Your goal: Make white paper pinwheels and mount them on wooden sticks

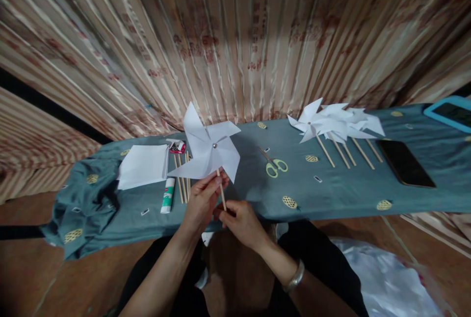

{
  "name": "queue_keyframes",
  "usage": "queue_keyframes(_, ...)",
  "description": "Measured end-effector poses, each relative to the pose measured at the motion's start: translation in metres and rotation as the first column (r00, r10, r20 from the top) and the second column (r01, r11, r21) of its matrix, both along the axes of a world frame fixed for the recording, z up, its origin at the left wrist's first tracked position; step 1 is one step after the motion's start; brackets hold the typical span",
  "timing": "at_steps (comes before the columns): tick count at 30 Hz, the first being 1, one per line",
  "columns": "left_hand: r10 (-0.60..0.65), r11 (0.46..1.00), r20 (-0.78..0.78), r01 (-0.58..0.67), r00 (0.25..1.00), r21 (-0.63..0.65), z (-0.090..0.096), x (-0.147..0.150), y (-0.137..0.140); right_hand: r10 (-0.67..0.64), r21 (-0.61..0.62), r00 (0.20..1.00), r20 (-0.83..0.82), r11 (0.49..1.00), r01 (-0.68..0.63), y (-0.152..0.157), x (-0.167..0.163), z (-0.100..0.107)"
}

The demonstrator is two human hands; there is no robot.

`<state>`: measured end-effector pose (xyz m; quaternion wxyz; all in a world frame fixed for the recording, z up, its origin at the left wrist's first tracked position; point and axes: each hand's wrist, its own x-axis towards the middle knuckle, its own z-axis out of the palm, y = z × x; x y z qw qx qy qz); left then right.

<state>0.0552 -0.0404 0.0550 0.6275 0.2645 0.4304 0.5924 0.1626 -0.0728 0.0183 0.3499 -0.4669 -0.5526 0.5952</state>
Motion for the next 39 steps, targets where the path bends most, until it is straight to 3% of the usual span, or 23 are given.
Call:
queue_keyframes(6, -0.082, 0.993, -0.364, 0.106, 0.928, 0.048, -0.008, -0.013, -0.008, -0.016, 0.039, 1.000, -0.004, 0.999, 0.017, 0.006, 0.008, 0.004)
queue_keyframes(12, -0.126, 0.987, -0.416, 0.155, 0.900, 0.037, -0.006, -0.017, -0.011, 0.019, 0.068, 0.999, -0.026, 0.998, -0.017, 0.009, 0.010, 0.001)
queue_keyframes(16, -0.105, 0.983, -0.437, 0.159, 0.893, 0.090, -0.007, -0.018, -0.010, 0.038, 0.159, 0.997, 0.060, 0.986, -0.047, 0.013, 0.023, 0.009)
queue_keyframes(21, -0.104, 0.963, -0.572, 0.226, 0.814, 0.148, -0.014, -0.019, -0.010, -0.257, 0.245, 0.966, -0.011, 0.936, 0.252, 0.030, 0.046, 0.026)
queue_keyframes(25, -0.118, 0.954, -0.661, 0.268, 0.741, 0.131, -0.019, -0.019, -0.012, -0.322, 0.176, 0.937, -0.135, 0.923, 0.343, 0.042, 0.049, 0.030)
queue_keyframes(32, -0.152, 0.938, -0.669, 0.320, 0.728, 0.135, -0.015, -0.018, -0.012, -0.269, 0.081, 0.927, -0.260, 0.951, 0.298, 0.041, 0.039, 0.027)
queue_keyframes(37, -0.100, 0.923, -0.688, 0.325, 0.719, 0.205, -0.015, -0.015, -0.011, -0.198, 0.034, 0.952, -0.234, 0.977, 0.211, 0.036, 0.033, 0.027)
queue_keyframes(39, -0.096, 0.916, -0.698, 0.337, 0.710, 0.217, -0.016, -0.015, -0.011, -0.153, 0.082, 0.969, -0.193, 0.982, 0.172, 0.033, 0.031, 0.028)
